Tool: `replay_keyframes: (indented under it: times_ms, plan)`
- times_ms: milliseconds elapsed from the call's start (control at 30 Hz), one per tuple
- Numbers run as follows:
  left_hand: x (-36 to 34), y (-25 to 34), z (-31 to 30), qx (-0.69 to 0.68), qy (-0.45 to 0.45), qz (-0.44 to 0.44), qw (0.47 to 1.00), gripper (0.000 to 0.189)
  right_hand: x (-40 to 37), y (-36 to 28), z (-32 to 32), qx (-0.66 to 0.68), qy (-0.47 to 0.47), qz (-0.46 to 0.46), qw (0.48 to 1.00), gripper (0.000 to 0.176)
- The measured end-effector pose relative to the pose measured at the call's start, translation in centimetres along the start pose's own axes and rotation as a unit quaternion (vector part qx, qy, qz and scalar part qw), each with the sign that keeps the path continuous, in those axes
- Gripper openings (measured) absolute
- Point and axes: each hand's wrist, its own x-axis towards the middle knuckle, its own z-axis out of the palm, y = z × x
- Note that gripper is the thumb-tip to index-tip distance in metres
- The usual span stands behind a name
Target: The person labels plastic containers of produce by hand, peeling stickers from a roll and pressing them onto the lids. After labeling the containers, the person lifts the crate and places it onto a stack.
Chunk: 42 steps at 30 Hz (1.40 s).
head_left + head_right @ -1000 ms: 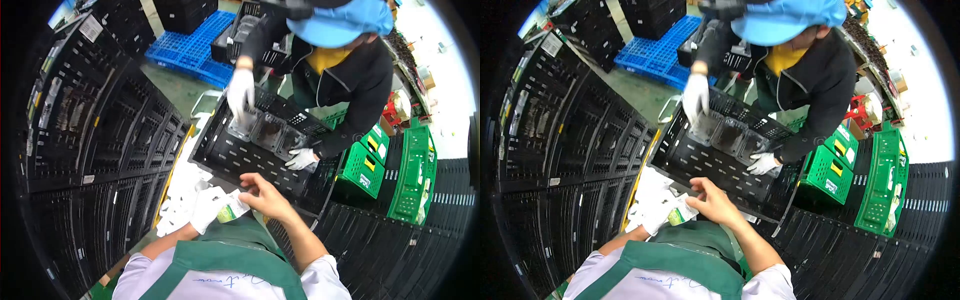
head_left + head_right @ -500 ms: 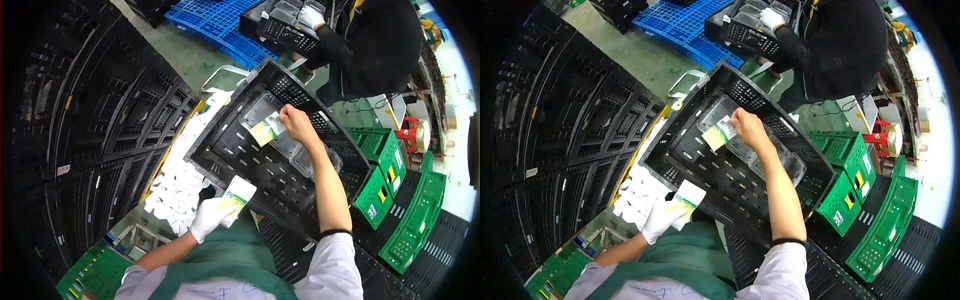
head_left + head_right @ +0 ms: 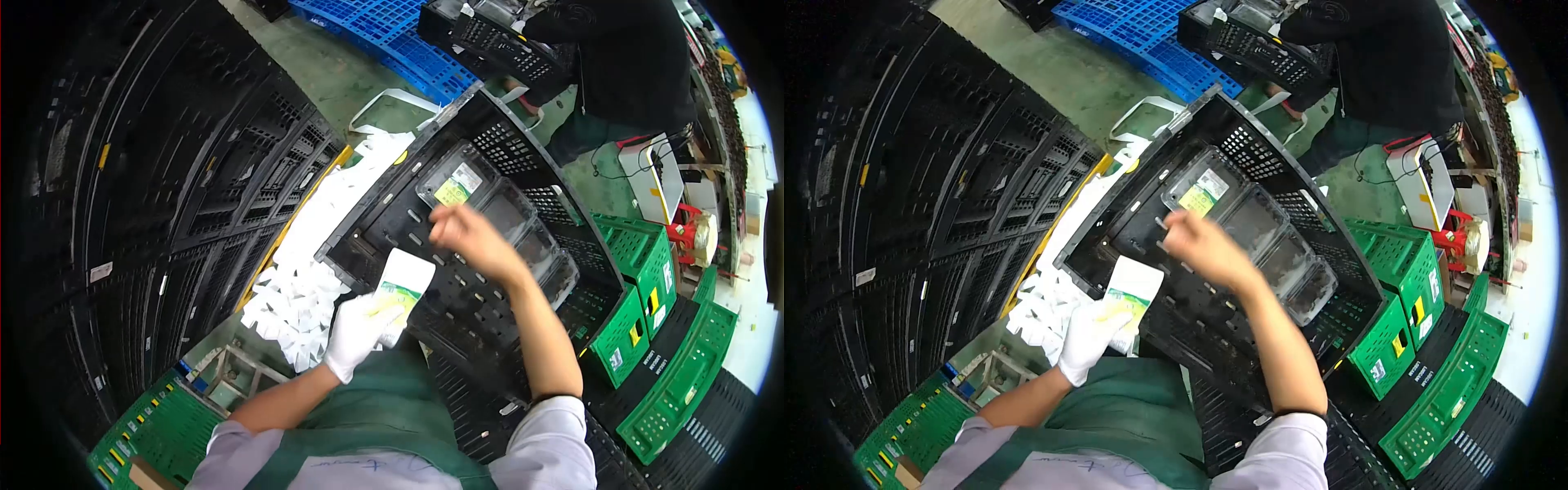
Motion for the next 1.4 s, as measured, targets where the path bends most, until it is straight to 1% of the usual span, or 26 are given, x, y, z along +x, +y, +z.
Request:
replay_keyframes:
  times_ms: [33, 133, 200, 233, 267, 333, 367, 400, 467, 500, 567, 600, 667, 700, 800, 833, 867, 933, 967, 1000, 1067, 1100, 1133, 1200, 1333, 1400]
  plan:
    - [0.3, 0.3, 0.1, 0.006, -0.002, 0.012, 1.0, 0.022, -3.0, -2.5, 1.8, -0.003, -0.041, -0.019, 0.999, 0.028]
    - [0.8, 2.0, 1.5, 0.061, -0.022, 0.085, 0.994, 0.022, -7.4, -6.0, 4.5, -0.127, 0.06, 0.041, 0.989, 0.02]
    - [1.1, 3.6, 3.3, 0.036, 0.029, 0.161, 0.986, 0.021, -8.9, -5.6, 5.4, -0.104, 0.07, -0.043, 0.991, 0.017]
    - [1.4, 4.7, 2.6, 0.093, -0.056, 0.11, 0.988, 0.021, -9.7, -5.9, 5.5, -0.124, 0.083, -0.004, 0.989, 0.015]
    - [1.7, 3.9, 2.8, 0.094, -0.064, 0.111, 0.987, 0.021, -10.2, -5.8, 5.1, -0.124, 0.091, -0.002, 0.988, 0.015]
    - [2.3, 1.3, 3.4, 0.056, -0.079, 0.029, 0.995, 0.018, -10.6, -5.3, 3.6, -0.11, 0.177, -0.069, 0.976, 0.013]
    - [1.4, 1.1, 4.5, 0.084, -0.094, 0.082, 0.989, 0.017, -10.2, -4.2, 1.8, -0.163, 0.228, -0.085, 0.956, 0.01]
    - [0.4, 0.5, 5.1, 0.069, -0.123, 0.089, 0.986, 0.018, -9.3, -2.4, -0.6, -0.207, 0.274, -0.091, 0.935, 0.009]
    - [-0.9, -2.0, 4.3, 0.081, -0.123, -0.008, 0.989, 0.02, -6.9, 1.7, -5.8, -0.254, 0.308, -0.035, 0.916, 0.019]
    - [-1.3, -2.2, 4.1, 0.083, -0.126, -0.009, 0.989, 0.02, -5.6, 3.4, -7.7, -0.306, 0.31, 0.004, 0.9, 0.029]
    - [-1.9, -2.2, 3.9, 0.137, -0.101, -0.039, 0.985, 0.019, -2.6, 9.0, -10.4, -0.363, 0.316, 0.008, 0.876, 0.045]
    - [-1.8, -2.2, 3.9, 0.139, -0.102, -0.039, 0.984, 0.019, -1.3, 11.1, -11.1, -0.375, 0.295, 0.074, 0.876, 0.055]
    - [-1.7, -2.2, 3.8, 0.089, -0.089, -0.025, 0.992, 0.018, -0.5, 12.6, -10.0, -0.525, 0.299, 0.093, 0.791, 0.067]
    - [-1.6, -2.2, 3.4, 0.105, -0.091, -0.02, 0.99, 0.017, -0.3, 10.6, -9.2, -0.542, 0.275, 0.152, 0.779, 0.074]
    - [-1.1, -1.1, 2.8, 0.116, -0.081, -0.004, 0.99, 0.017, -3.4, 5.8, -5.2, -0.429, 0.359, 0.045, 0.828, 0.063]
    - [-1.0, -1.0, 2.6, 0.093, -0.078, -0.011, 0.992, 0.016, -5.0, 4.4, -3.8, -0.2, 0.237, 0.04, 0.95, 0.052]
    - [-1.1, -0.6, 2.6, 0.093, -0.077, -0.01, 0.993, 0.016, -6.9, 2.9, -2.5, 0.042, 0.098, 0.032, 0.994, 0.041]
    - [-1.3, 0.1, 2.8, 0.039, -0.092, -0.026, 0.995, 0.022, -11.2, -1.3, 1.4, -0.022, 0.06, 0.029, 0.998, 0.023]
    - [-1.3, 0.1, 2.2, 0.073, -0.139, -0.034, 0.987, 0.036, -12.5, -2.8, 2.8, -0.047, 0.112, 0.02, 0.992, 0.02]
    - [-1.7, 0.8, 2.9, 0.074, -0.143, -0.031, 0.986, 0.036, -13.5, -3.9, 3.9, -0.072, 0.164, 0.01, 0.984, 0.019]
    - [-2.8, 3.0, 4.7, -0.008, -0.058, 0.194, 0.979, 0.049, -15.0, -4.6, 5.8, -0.048, 0.153, -0.013, 0.987, 0.018]
    - [-2.9, 3.7, 4.1, 0.012, -0.11, 0.171, 0.979, 0.056, -15.5, -4.8, 6.7, -0.056, 0.143, -0.032, 0.988, 0.017]
    - [-2.3, 3.0, 2.9, 0.114, -0.136, 0.096, 0.979, 0.047, -16.0, -5.2, 7.6, -0.109, 0.164, -0.073, 0.978, 0.017]
    - [-2.6, 5.1, 3.0, 0.21, -0.174, 0.05, 0.961, 0.029, -16.7, -5.7, 8.9, -0.126, 0.219, -0.067, 0.965, 0.019]
    - [-3.6, 4.1, 3.4, 0.212, -0.139, 0.111, 0.961, 0.012, -18.2, -5.3, 9.6, -0.065, 0.216, -0.018, 0.974, 0.02]
    - [-4.1, 4.3, 3.8, 0.101, -0.169, 0.037, 0.98, 0.01, -18.7, -5.0, 9.8, -0.095, 0.217, -0.055, 0.97, 0.02]
